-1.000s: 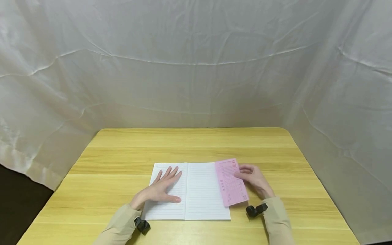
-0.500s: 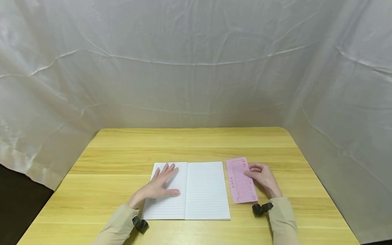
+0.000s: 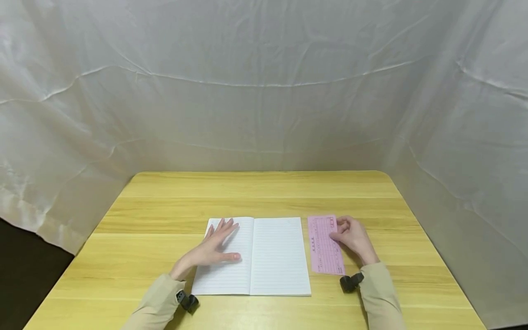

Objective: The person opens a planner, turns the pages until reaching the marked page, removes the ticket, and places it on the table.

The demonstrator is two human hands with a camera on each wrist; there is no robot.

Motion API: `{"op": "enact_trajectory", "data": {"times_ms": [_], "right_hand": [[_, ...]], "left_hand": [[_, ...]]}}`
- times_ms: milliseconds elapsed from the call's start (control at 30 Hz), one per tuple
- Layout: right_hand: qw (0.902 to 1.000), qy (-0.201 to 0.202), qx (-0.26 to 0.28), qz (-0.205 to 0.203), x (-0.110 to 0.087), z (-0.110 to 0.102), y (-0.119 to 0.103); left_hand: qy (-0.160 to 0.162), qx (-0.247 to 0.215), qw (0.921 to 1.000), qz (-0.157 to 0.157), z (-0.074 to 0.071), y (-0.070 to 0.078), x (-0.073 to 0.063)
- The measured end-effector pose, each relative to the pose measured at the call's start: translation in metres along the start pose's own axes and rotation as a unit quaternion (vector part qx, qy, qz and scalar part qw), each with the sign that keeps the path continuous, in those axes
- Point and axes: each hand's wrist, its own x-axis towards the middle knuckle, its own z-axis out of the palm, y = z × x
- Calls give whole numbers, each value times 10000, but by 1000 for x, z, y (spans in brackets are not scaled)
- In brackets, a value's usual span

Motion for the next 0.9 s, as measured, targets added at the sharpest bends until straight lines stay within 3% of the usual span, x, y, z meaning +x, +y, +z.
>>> {"op": "enact_trajectory", "data": {"times_ms": [167, 400, 600, 767, 900], "right_hand": [[9995, 149, -278, -20, 1, 0, -1], [9997, 188, 13, -170, -1, 2, -12], [9946, 56, 10, -1037, 0, 16, -33], [9793, -541, -236, -1937, 3, 30, -42], [9672, -1086, -268, -2279, 5, 38, -47]], "left_hand": [[16, 69, 10000, -29, 0, 0, 1], [133, 17, 9999, -10, -4, -3, 2], [406, 37, 9991, -73, -8, -12, 6], [511, -94, 9986, -111, -14, -17, 9], [679, -14, 9976, -126, -17, -21, 14]]}}
